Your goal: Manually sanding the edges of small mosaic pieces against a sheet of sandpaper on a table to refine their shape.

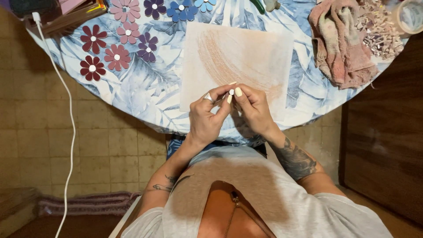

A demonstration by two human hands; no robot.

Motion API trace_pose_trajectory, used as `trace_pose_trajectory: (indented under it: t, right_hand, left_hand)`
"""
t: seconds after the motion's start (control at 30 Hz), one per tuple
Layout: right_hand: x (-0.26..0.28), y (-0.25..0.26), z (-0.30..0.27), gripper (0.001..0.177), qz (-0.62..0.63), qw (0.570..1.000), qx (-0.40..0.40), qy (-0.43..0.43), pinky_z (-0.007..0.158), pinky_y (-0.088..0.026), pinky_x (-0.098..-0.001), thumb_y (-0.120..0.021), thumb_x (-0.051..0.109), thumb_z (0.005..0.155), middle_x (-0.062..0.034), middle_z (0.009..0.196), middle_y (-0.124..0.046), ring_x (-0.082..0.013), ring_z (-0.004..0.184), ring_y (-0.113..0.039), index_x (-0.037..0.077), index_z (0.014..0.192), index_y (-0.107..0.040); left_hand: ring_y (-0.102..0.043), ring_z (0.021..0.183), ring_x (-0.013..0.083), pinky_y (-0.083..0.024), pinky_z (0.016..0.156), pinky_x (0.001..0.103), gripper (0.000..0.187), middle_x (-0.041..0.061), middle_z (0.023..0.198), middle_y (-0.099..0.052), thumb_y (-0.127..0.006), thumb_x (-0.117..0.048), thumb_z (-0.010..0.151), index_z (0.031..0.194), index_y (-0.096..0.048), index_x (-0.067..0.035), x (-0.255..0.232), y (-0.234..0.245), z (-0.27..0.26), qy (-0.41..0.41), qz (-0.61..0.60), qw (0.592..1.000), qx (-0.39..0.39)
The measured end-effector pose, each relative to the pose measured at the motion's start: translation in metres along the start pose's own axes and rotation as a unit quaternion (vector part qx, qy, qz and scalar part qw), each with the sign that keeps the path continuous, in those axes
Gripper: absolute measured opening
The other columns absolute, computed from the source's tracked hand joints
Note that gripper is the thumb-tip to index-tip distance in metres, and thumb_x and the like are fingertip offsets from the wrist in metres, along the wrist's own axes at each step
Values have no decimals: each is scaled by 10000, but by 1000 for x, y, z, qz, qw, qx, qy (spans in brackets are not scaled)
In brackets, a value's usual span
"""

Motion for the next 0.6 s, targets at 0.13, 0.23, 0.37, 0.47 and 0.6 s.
trace_pose_trajectory:
  t: [0.13, 0.23, 0.37, 0.47, 0.6]
  right_hand:
    - [-1, 2, -2, 278, 6, 1000, 9, 17, 487, -343, -199, -379, 137, 903, -1, 456, -365, -84, 485, -330, 33, 745, -583]
    - [-3, 1, -3, 272, 11, 1000, 10, 18, 496, -352, -206, -380, 136, 902, -6, 466, -381, -88, 494, -346, 28, 746, -575]
    - [8, -1, -2, 253, -1, 1000, 14, 24, 504, -364, -211, -402, 131, 895, -11, 473, -391, -90, 496, -355, 22, 742, -571]
    - [11, 1, 1, 203, -54, 997, 26, 51, 500, -372, -226, -437, 116, 879, -32, 506, -414, -103, 511, -371, 13, 760, -565]
    - [-28, 23, -5, 189, -305, 931, 83, 180, 483, -399, -307, -435, 154, 855, -84, 567, -426, -261, 509, -463, 26, 762, -538]
  left_hand:
    - [-605, 876, 249, -516, 704, 285, 221, 163, 910, -630, -554, -3, 770, 986, -600, 0, 1, 1, -2, 1, -11, 1000, 6]
    - [-607, 871, 255, -515, 701, 289, 216, 167, 908, -630, -552, -7, 773, 984, -600, 2, 0, 2, -2, -4, -4, 1000, 7]
    - [-609, 868, 257, -513, 705, 299, 212, 169, 912, -630, -544, -14, 778, 982, -598, 6, 1, 3, -3, -4, -10, 1000, 10]
    - [-613, 865, 261, -515, 707, 297, 222, 163, 918, -629, -550, -19, 772, 989, -596, -4, -1, 4, -4, -21, 10, 1000, 13]
    - [-584, 921, 318, -477, 766, 411, 348, 184, 970, -586, -597, -75, 767, 1098, -520, -1, -1, 9, -15, -121, 228, 965, 49]
Point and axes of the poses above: each hand's wrist, its own z-axis towards the middle knuckle, its own y-axis out of the back of the hand, x = y × z, the point moved 3 cm from there along z, towards the middle knuckle
